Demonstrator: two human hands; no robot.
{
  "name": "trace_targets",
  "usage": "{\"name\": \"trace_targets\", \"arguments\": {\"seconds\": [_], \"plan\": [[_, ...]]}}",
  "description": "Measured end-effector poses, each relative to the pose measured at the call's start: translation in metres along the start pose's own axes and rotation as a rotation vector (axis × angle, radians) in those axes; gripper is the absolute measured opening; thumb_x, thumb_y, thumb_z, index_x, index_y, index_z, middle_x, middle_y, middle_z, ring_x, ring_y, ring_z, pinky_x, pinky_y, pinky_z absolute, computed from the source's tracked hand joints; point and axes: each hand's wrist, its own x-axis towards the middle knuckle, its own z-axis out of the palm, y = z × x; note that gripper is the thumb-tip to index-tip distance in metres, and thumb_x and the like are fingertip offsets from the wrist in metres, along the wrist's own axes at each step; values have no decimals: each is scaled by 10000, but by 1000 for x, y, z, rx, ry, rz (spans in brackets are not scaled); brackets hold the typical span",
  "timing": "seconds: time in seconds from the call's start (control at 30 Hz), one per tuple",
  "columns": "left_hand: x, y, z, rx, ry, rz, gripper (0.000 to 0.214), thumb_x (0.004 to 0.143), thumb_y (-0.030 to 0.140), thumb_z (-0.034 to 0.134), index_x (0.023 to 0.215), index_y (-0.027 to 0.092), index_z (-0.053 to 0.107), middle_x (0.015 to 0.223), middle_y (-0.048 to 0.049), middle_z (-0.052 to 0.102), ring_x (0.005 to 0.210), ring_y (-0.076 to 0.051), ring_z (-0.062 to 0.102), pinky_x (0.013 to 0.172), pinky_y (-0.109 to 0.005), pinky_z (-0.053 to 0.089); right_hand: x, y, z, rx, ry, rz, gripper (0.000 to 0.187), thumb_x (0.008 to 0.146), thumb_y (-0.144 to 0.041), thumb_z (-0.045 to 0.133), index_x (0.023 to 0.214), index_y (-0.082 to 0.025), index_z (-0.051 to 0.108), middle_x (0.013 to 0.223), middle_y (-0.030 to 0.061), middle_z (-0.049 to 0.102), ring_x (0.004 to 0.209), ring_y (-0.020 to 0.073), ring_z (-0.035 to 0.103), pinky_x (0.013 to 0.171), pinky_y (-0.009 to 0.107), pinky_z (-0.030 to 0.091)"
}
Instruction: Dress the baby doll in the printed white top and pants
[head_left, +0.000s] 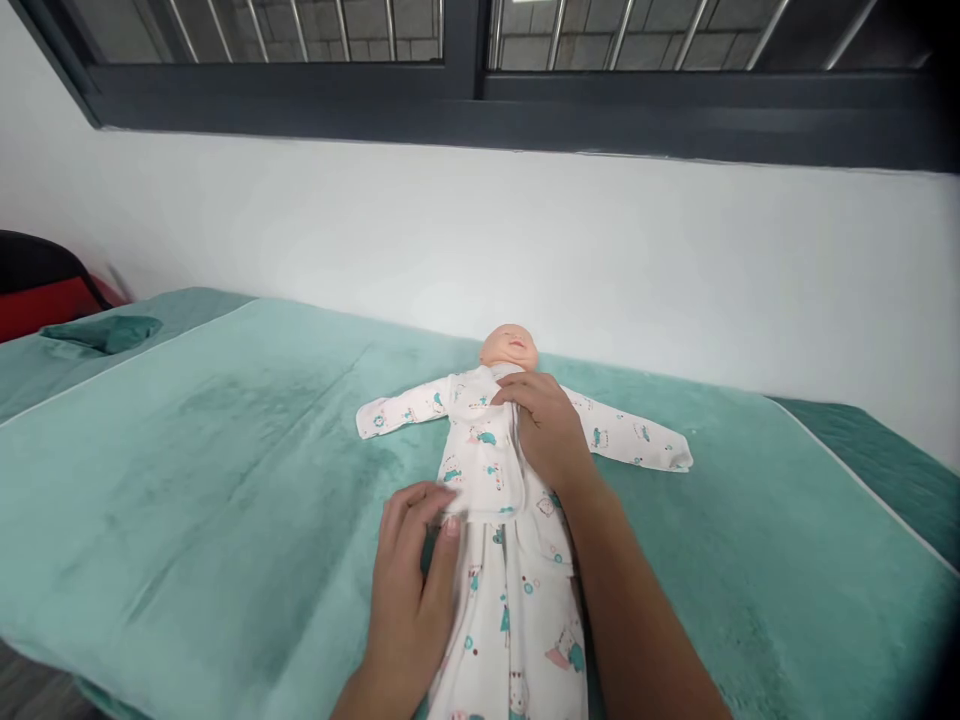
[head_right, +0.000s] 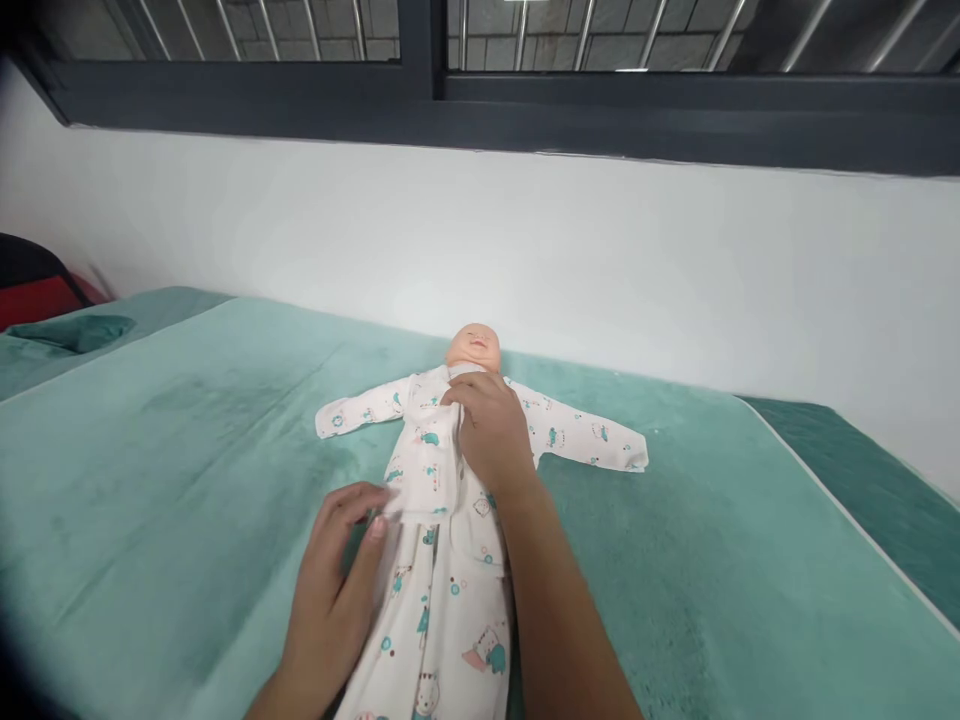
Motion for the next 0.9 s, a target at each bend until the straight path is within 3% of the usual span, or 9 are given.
{"name": "trace_targets", "arguments": {"seconds": [0.1, 0.2, 0.3, 0.37, 0.53, 0.67, 0.77, 0.9], "plan": [[-4, -8, -1, -28, -122, -58, 110, 969, 255, 501, 995, 243, 607, 1062, -62, 580, 1031, -196, 562, 882, -346, 473, 1, -6, 0, -13, 110, 80, 353, 844, -30, 378, 813, -229, 668, 1044, 45, 667, 1032, 211, 582, 885, 375, 454], [-3, -5, 0, -64, -184, -60, 183, 969, 282, 485, 813, 223, 560, 920, -54, 578, 921, -201, 563, 803, -342, 475, 2, -10, 1, -43, 146, 149, 232, 880, -122, 432, 780, -227, 612, 938, 51, 625, 938, 213, 567, 837, 364, 451], [-2, -1, 1, -101, -171, -104, 247, 976, 308, 463, 750, 221, 514, 852, -44, 571, 834, -191, 560, 741, -329, 464, 4, -11, 4, -77, 123, 197, 89, 867, -236, 545, 778, -233, 553, 907, 51, 584, 919, 227, 536, 844, 379, 442], [-2, -1, 0, -106, -143, -133, 258, 975, 331, 463, 744, 222, 500, 831, -36, 567, 797, -183, 555, 718, -319, 454, 5, -10, 6, -62, 119, 224, 51, 832, -218, 558, 792, -233, 532, 919, 50, 570, 925, 227, 532, 854, 384, 439], [11, -5, 2, -71, -68, -256, 309, 974, 375, 466, 709, 216, 473, 675, 22, 466, 623, -139, 446, 609, -276, 379, 8, -6, -2, 132, 150, 363, 124, 783, -177, 508, 881, -230, 562, 966, 42, 584, 871, 198, 560, 779, 337, 456], [69, -1, 16, -95, -104, -164, 242, 965, 349, 480, 802, 217, 601, 800, 4, 599, 762, -150, 537, 717, -274, 412, 9, 2, -10, 159, 241, 571, 150, 814, -266, 530, 949, -227, 580, 890, 27, 591, 754, 188, 557, 706, 331, 456], [131, 7, 39, -111, -116, -59, 198, 938, 283, 483, 920, 217, 669, 945, -29, 657, 903, -175, 586, 805, -289, 435, 10, 13, -8, 102, 202, 569, 166, 807, -324, 581, 932, -216, 600, 935, 48, 596, 757, 193, 559, 719, 346, 461], [188, 13, 73, -58, -318, -102, 185, 857, 207, 507, 801, 202, 683, 935, -56, 675, 842, -189, 597, 762, -308, 432, 10, 17, -2, 22, 156, 541, 214, 799, -409, 633, 891, -221, 585, 967, 62, 588, 757, 194, 554, 722, 354, 464]]}}
